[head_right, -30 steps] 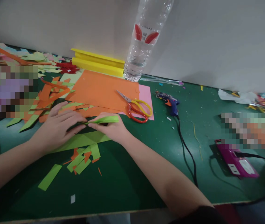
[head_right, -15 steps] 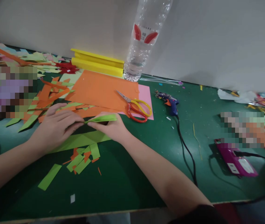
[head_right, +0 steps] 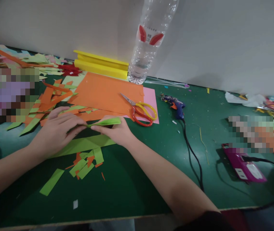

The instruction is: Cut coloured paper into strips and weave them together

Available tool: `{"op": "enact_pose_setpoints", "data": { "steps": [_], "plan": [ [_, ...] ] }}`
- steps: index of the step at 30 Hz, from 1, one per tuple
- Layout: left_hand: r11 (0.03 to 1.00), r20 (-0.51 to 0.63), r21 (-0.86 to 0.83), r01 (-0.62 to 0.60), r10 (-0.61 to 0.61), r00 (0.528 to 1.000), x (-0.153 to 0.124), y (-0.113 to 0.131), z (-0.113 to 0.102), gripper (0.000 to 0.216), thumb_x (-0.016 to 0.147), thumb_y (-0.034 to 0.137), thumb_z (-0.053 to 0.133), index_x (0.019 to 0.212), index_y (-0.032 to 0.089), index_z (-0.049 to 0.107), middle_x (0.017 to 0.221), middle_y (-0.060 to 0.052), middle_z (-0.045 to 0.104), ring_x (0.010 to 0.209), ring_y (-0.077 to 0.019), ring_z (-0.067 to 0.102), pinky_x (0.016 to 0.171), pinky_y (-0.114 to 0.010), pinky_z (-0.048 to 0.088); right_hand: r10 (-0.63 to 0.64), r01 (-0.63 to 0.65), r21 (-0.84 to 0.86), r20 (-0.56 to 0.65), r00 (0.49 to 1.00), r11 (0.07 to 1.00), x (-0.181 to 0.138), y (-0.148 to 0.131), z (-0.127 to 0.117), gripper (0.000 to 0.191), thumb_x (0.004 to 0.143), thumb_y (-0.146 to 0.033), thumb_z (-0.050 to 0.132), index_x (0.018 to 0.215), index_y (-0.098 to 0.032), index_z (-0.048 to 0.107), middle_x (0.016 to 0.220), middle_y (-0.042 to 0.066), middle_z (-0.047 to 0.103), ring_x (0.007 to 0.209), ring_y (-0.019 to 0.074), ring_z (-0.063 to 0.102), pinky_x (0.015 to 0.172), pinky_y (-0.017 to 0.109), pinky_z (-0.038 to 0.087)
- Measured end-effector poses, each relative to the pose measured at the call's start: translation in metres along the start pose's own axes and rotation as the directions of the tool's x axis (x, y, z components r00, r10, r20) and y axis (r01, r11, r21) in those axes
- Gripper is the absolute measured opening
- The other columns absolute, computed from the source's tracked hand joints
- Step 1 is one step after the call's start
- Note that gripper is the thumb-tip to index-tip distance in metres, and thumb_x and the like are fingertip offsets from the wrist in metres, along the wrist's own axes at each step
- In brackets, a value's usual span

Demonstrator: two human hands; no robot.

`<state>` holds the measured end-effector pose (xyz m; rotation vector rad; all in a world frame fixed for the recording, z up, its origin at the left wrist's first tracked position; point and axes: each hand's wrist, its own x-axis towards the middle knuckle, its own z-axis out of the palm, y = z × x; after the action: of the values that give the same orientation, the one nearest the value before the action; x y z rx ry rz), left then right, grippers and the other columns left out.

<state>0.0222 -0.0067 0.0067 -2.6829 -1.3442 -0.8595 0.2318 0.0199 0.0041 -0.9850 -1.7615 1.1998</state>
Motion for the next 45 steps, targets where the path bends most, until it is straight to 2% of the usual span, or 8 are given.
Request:
{"op": "enact_pose_setpoints", "data": {
  "steps": [6,14,18,28,35,45],
  "plan": [
    [1.0,0.014,0.003,-0.023,0.023,1.0,0.0,0.0,0.0,0.025,0.099,0.03,0.039,0.086,0.024,0.059,0.081,-0.001,0.07,0.074,-0.0193,0.065,0.102,-0.051,0.036,0.018,-0.018,-0.006,0.002,1.0,1.0,0.0,0.0,0.0,0.023,0.071,-0.032,0.078,0.056,-0.021,0.065,0.057,-0.004,0.06,0.054,0.0102,0.055,0.055,0.027,0.044],
    [0.999,-0.022,0.041,-0.002,0.003,1.0,-0.001,-0.003,0.0,0.019,0.099,0.029,0.042,0.088,0.024,0.057,0.083,-0.001,0.07,0.078,-0.0216,0.066,0.102,-0.052,0.036,0.16,-0.15,0.117,-0.081,0.984,0.982,-0.001,0.006,-0.003,0.028,0.072,-0.045,0.075,0.064,-0.019,0.067,0.051,-0.004,0.059,0.047,0.0087,0.05,0.051,0.027,0.041],
    [0.999,-0.026,0.052,0.015,-0.013,1.0,0.0,-0.004,0.0,0.017,0.098,0.028,0.043,0.088,0.024,0.056,0.083,-0.001,0.07,0.079,-0.0223,0.067,0.101,-0.051,0.037,0.162,-0.139,0.17,-0.129,0.978,0.975,0.0,0.007,-0.005,0.036,0.073,-0.047,0.074,0.054,-0.02,0.061,0.048,-0.004,0.056,0.047,0.0087,0.047,0.051,0.027,0.038],
    [0.998,-0.036,0.055,0.013,-0.011,0.999,0.0,-0.006,0.0,0.019,0.098,0.029,0.042,0.087,0.023,0.057,0.081,-0.002,0.07,0.077,-0.0238,0.067,0.101,-0.052,0.036,0.18,-0.161,0.158,-0.113,0.977,0.974,0.001,0.011,-0.006,0.04,0.075,-0.05,0.072,0.052,-0.02,0.06,0.045,-0.004,0.051,0.047,0.0088,0.044,0.051,0.027,0.036],
    [0.998,-0.04,0.061,0.021,-0.019,0.999,0.0,-0.01,-0.002,0.021,0.098,0.03,0.041,0.087,0.023,0.057,0.084,-0.003,0.071,0.074,-0.0227,0.068,0.102,-0.051,0.035,0.214,-0.154,0.31,-0.169,0.962,0.938,0.005,0.007,-0.007,0.04,0.068,-0.05,0.078,0.05,-0.02,0.057,0.045,-0.005,0.053,0.045,0.007,0.039,0.05,0.026,0.033],
    [0.998,-0.049,0.059,0.028,-0.025,0.999,-0.001,-0.011,-0.003,0.02,0.1,0.03,0.038,0.088,0.024,0.054,0.086,-0.001,0.071,0.076,-0.0213,0.067,0.102,-0.051,0.036,0.219,-0.132,0.373,-0.2,0.955,0.918,0.006,0.008,-0.005,0.044,0.061,-0.05,0.082,0.05,-0.021,0.051,0.043,-0.008,0.049,0.043,0.0064,0.039,0.051,0.027,0.035]
  ]
}}
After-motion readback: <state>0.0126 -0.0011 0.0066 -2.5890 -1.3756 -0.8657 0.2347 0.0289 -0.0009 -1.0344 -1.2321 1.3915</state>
